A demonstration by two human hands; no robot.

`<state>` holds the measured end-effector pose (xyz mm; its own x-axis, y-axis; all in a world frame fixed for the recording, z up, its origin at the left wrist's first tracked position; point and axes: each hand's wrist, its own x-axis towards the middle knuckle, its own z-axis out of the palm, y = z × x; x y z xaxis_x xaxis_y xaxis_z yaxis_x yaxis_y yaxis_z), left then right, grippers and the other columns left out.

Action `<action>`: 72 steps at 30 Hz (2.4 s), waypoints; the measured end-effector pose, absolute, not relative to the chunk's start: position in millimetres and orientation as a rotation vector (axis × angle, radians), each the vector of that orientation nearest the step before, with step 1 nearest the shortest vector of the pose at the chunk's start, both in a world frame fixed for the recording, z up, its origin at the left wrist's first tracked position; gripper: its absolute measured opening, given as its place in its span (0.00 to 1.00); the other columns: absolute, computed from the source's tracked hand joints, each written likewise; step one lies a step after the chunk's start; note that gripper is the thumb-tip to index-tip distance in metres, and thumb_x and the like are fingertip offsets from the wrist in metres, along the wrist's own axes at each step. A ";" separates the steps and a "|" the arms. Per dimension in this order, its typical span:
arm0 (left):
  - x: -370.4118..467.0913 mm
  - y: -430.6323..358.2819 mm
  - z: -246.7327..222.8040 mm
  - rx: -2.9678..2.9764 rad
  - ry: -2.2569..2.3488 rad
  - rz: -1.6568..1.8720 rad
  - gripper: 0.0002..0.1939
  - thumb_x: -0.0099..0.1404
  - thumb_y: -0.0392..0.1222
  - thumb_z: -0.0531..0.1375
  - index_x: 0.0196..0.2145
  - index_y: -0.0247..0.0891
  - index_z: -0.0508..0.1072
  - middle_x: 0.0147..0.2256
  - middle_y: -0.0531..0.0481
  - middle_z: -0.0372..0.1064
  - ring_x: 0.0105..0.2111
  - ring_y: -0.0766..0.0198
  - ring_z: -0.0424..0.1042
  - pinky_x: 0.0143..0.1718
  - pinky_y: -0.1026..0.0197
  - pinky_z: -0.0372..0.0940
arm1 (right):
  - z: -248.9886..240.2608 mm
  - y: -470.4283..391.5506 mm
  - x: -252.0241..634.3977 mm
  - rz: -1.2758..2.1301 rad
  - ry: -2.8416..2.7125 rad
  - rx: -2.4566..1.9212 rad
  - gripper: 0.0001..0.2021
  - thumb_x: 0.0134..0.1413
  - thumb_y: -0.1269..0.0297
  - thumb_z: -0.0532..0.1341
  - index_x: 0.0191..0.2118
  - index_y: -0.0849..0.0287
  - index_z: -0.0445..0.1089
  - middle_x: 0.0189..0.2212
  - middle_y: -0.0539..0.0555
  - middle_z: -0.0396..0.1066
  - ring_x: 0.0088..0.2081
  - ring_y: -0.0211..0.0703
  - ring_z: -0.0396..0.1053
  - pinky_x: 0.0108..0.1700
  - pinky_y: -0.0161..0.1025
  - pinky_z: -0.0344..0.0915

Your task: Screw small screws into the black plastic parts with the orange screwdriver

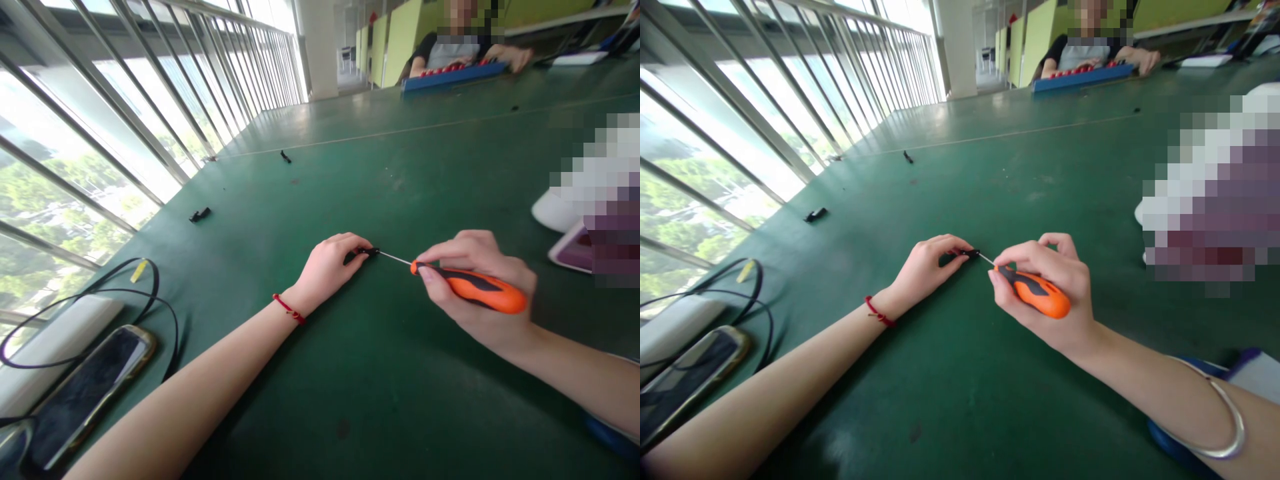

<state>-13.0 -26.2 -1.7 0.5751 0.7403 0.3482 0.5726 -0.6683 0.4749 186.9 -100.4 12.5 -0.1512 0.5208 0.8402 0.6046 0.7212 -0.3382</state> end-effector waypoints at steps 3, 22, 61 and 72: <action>-13.0 -26.3 -1.3 2.497 1.075 0.754 0.09 0.66 0.36 0.56 0.40 0.37 0.75 0.41 0.49 0.76 0.41 0.62 0.74 0.44 0.60 0.68 | 9.5 -99.0 186.9 -0.118 -1.732 -0.873 0.13 0.46 0.74 0.65 0.38 0.53 0.68 0.29 0.48 0.70 0.25 0.35 0.67 0.31 0.40 0.65; -12.9 -26.4 -1.1 2.497 1.076 0.755 0.09 0.65 0.36 0.56 0.40 0.37 0.75 0.41 0.49 0.76 0.41 0.62 0.74 0.44 0.60 0.68 | 5.5 -95.3 189.0 0.001 -1.665 -0.826 0.26 0.42 0.71 0.67 0.51 0.53 0.64 0.29 0.49 0.65 0.27 0.36 0.65 0.27 0.39 0.66; -13.1 -26.8 -0.5 2.497 1.074 0.748 0.09 0.65 0.36 0.56 0.41 0.37 0.75 0.41 0.49 0.76 0.41 0.62 0.74 0.45 0.60 0.68 | 6.5 -94.9 186.7 -0.013 -1.634 -0.856 0.25 0.42 0.72 0.67 0.49 0.51 0.65 0.29 0.49 0.67 0.27 0.39 0.66 0.28 0.41 0.67; -13.2 -26.3 -0.9 2.504 1.076 0.757 0.08 0.65 0.36 0.57 0.40 0.38 0.75 0.41 0.49 0.76 0.41 0.62 0.74 0.44 0.60 0.69 | 6.6 -96.5 186.8 -0.046 -1.646 -0.883 0.22 0.43 0.73 0.65 0.46 0.50 0.67 0.30 0.50 0.69 0.29 0.40 0.68 0.29 0.40 0.68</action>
